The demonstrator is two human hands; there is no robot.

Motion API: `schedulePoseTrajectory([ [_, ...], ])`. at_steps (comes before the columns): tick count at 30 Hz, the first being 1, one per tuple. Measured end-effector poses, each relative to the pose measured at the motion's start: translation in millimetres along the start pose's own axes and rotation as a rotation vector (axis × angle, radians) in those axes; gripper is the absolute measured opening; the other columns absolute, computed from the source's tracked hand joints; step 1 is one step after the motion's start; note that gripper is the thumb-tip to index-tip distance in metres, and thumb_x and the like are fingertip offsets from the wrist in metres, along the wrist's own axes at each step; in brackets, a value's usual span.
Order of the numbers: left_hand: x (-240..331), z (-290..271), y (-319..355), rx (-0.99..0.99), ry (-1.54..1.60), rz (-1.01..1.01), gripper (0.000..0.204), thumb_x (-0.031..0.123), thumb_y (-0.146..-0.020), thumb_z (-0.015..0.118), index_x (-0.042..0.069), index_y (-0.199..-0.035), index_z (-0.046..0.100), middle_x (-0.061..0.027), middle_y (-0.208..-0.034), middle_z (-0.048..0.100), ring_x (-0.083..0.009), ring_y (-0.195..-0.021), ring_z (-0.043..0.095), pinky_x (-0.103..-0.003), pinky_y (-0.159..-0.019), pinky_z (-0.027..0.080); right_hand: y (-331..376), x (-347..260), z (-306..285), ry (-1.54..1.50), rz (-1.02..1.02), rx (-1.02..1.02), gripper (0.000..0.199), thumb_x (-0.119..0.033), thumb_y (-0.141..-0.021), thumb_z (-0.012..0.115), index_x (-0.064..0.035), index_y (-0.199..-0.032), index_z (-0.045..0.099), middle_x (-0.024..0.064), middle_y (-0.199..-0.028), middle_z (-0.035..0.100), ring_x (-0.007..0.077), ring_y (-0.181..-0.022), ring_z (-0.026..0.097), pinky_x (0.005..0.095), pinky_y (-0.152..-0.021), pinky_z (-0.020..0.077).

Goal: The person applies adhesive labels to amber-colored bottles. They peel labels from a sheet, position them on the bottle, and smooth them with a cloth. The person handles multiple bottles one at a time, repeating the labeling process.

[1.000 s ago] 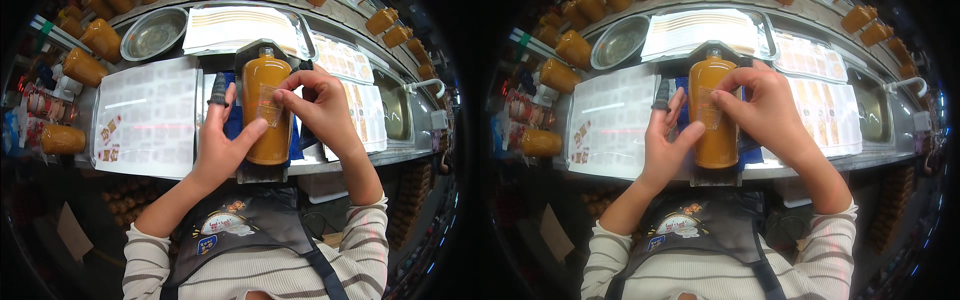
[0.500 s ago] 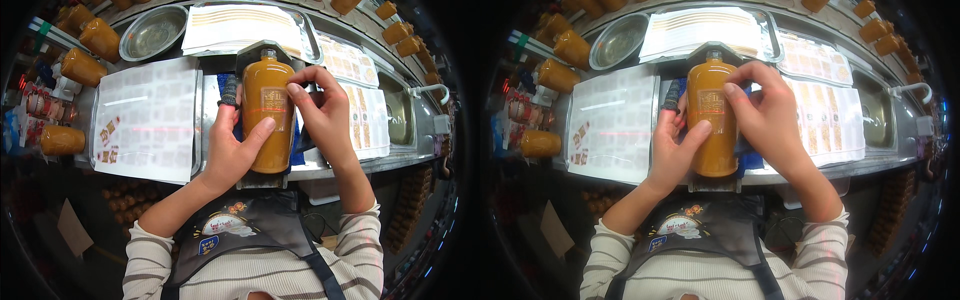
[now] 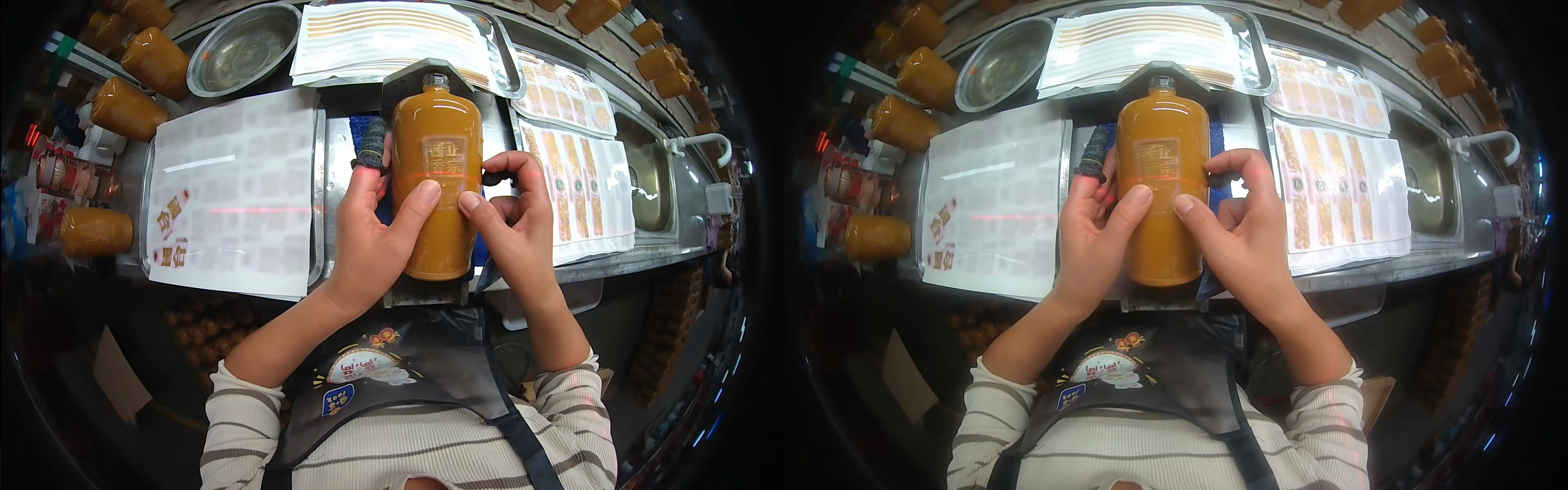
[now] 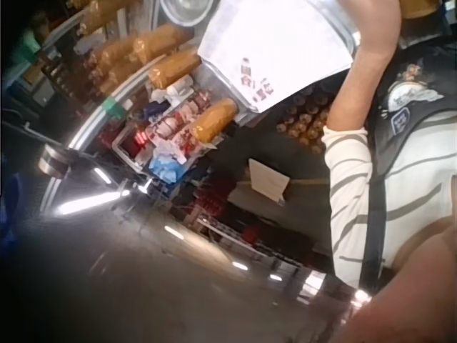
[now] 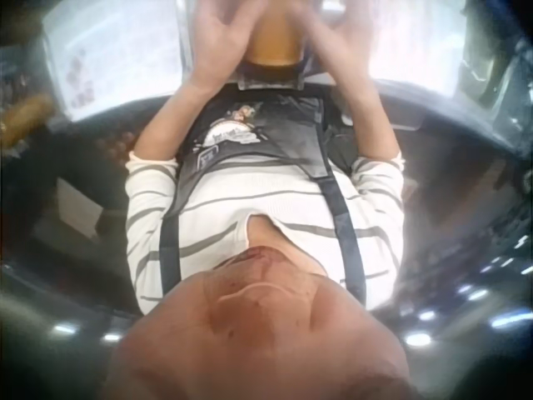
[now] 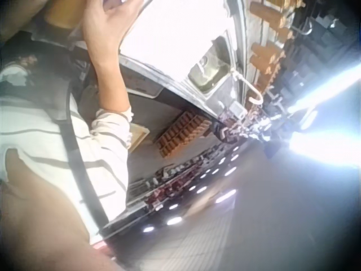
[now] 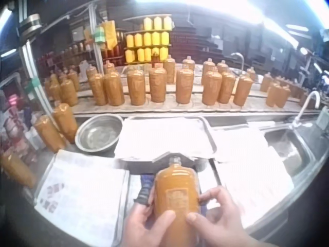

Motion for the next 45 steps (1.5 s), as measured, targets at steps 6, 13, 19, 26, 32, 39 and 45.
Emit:
schedulePoseTrajectory([
  [6,0.5,0.0,1.7,0.002,0.011,0.061,0.055,0.019,-0.096,0.069,-0.008,-0.137,0.044,-0.0148,-0.122,0.062,-0.0163,-0.113,0.060,-0.031,-0.096,0.049,2.8,-3.2,3.3,-0.026,-0.037,0.015,0.042,-0.012,-0.088,0.075,-0.0012,-0.118,0.048,-0.0044,-0.071,0.052,-0.0031,-0.049,0.038,0.0156,-0.045,0.0272],
  [13,4.2,0.0,0.8,-0.009,0.083,0.053,0.054,0.017,-0.096,0.069,-0.009,-0.136,0.043,-0.0182,-0.130,0.058,-0.0183,-0.120,0.057,-0.033,-0.102,0.046,3.7,-6.0,4.8,0.022,0.000,0.007,0.045,-0.010,-0.087,0.077,-0.0042,-0.121,0.048,0.0021,-0.110,0.053,-0.0037,-0.063,0.050,0.0119,-0.056,0.0387],
  [19,4.5,0.2,0.8,-0.001,0.092,0.032,0.050,0.016,-0.096,0.069,-0.009,-0.132,0.045,-0.0187,-0.129,0.058,-0.0186,-0.120,0.058,-0.033,-0.102,0.047,2.0,-3.3,8.1,-0.033,-0.063,0.048,0.044,-0.013,-0.087,0.077,-0.0019,-0.118,0.047,0.0005,-0.094,0.055,-0.0031,-0.052,0.040,0.0155,-0.045,0.0296],
  [26,2.4,-1.4,1.3,-0.023,0.098,0.017,0.055,0.017,-0.096,0.070,-0.009,-0.136,0.043,-0.0184,-0.130,0.058,-0.0181,-0.120,0.057,-0.032,-0.101,0.047,1.2,-2.0,5.7,-0.017,-0.013,0.002,0.044,-0.009,-0.088,0.075,-0.0038,-0.121,0.046,0.0018,-0.108,0.052,-0.0036,-0.064,0.051,0.0121,-0.054,0.0379],
  [32,2.1,-1.3,0.3,-0.012,0.092,0.044,0.059,0.017,-0.095,0.070,-0.009,-0.140,0.042,-0.0173,-0.132,0.058,-0.0184,-0.120,0.057,-0.033,-0.102,0.046,2.3,-3.6,6.7,-0.018,-0.003,0.000,0.044,-0.008,-0.088,0.075,-0.0036,-0.121,0.046,0.0018,-0.108,0.052,-0.0039,-0.063,0.050,0.0121,-0.053,0.0373],
  [39,0.6,-2.2,0.4,-0.016,0.062,0.059,0.061,0.019,-0.095,0.070,-0.009,-0.141,0.042,-0.0178,-0.133,0.057,-0.0191,-0.120,0.057,-0.033,-0.102,0.046,1.9,-2.8,5.3,-0.008,-0.010,0.001,0.043,-0.007,-0.088,0.075,-0.0037,-0.121,0.047,0.0017,-0.107,0.052,-0.0036,-0.064,0.050,0.0123,-0.055,0.0385],
  [45,1.6,-6.1,0.4,-0.024,0.132,-0.019,0.055,0.018,-0.099,0.064,-0.008,-0.142,0.042,-0.0160,-0.131,0.059,-0.0152,-0.118,0.057,-0.030,-0.100,0.046,-2.0,0.4,3.7,-0.176,-0.015,-0.022,0.030,-0.009,-0.094,0.065,-0.0036,-0.117,0.047,0.0022,-0.101,0.055,-0.0007,-0.068,0.051,0.0161,-0.058,0.0399],
])
Point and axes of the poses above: each hand's wrist, its own y-axis away from the middle knuckle, its own z-axis out of the palm, x = y × z, the point moved 4 cm from there along -y, towards the middle knuckle
